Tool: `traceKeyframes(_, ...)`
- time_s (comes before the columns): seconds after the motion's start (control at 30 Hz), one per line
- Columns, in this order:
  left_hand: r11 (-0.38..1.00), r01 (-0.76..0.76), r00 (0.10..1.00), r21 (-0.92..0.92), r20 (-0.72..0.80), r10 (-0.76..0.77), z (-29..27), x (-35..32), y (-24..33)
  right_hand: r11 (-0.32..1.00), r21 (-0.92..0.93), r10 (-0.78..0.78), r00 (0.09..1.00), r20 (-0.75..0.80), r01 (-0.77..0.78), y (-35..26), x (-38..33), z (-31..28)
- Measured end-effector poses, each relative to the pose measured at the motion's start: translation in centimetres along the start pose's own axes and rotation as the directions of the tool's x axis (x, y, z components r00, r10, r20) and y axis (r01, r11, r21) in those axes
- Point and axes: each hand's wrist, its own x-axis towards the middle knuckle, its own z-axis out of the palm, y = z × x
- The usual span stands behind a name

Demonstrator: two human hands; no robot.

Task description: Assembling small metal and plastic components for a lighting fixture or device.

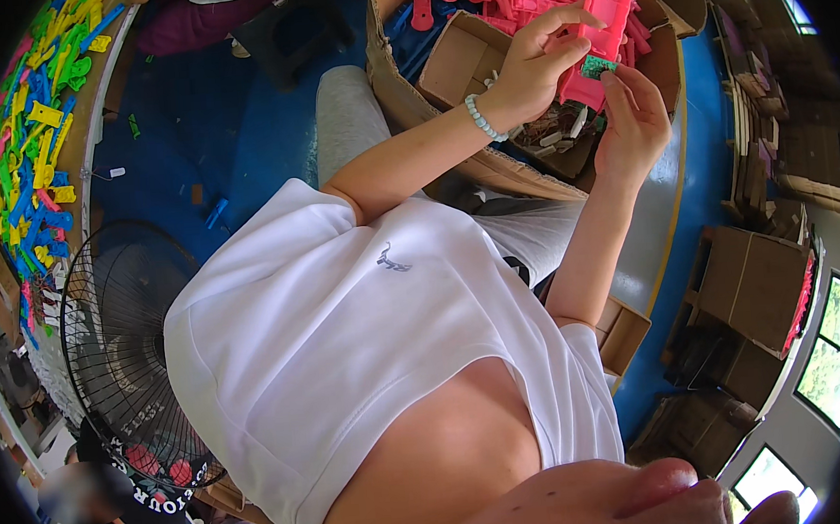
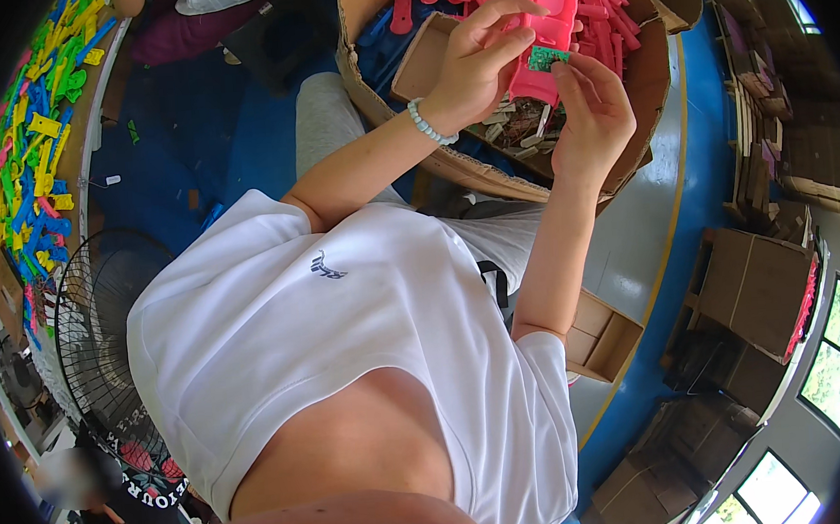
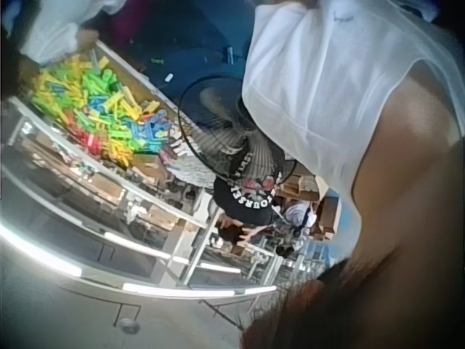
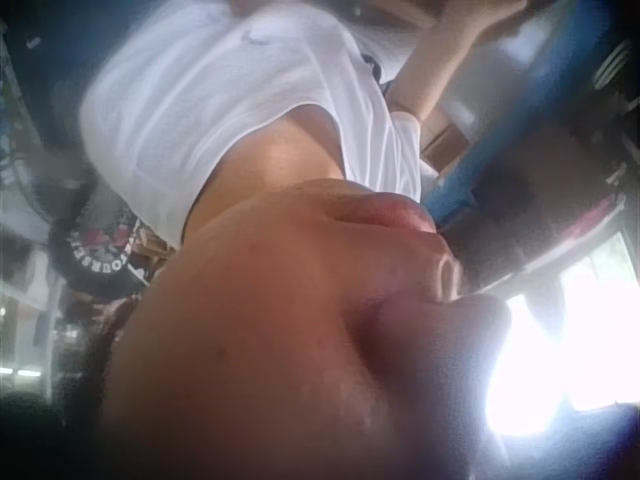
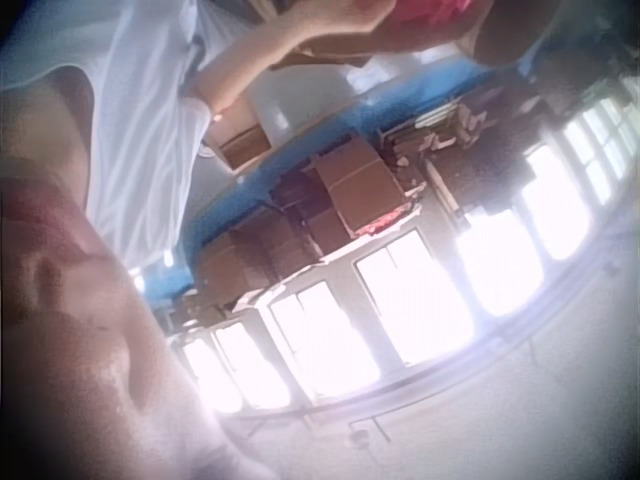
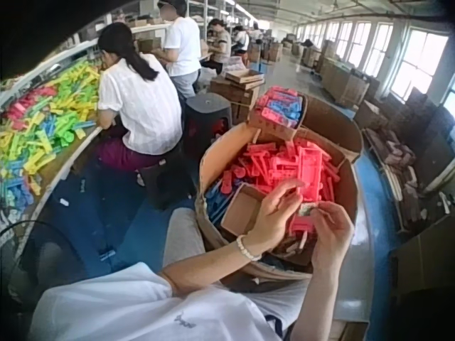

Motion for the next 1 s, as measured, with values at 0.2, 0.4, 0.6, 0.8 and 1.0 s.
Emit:
traceKeyframes(0.2,0.999,-0.008,0.998,-0.048,0.062,0.011,-0.1,0.4,0.7,1.000,0.016,-0.003,1.000,0.005,0.003,-0.6,-0.2,0.8)
traceKeyframes(0.4,0.896,-0.220,0.968,0.385,0.203,0.151,0.2,0.3,2.0,0.994,0.104,-0.039,0.999,0.021,0.036,-1.3,-0.5,1.1)
traceKeyframes(0.6,0.855,-0.261,0.954,0.448,0.254,0.158,0.3,0.4,2.7,0.991,0.104,0.078,0.997,0.026,-0.081,-1.6,-0.2,0.5)
traceKeyframes(0.8,0.833,-0.294,0.941,0.468,0.294,0.168,0.5,0.4,2.3,0.977,0.192,0.086,0.995,0.047,-0.093,-2.2,0.0,-0.1)
traceKeyframes(1.0,0.709,-0.357,0.931,0.609,0.297,0.213,0.6,0.0,1.8,0.983,0.174,0.058,0.997,0.048,-0.066,-1.2,0.1,-0.4)
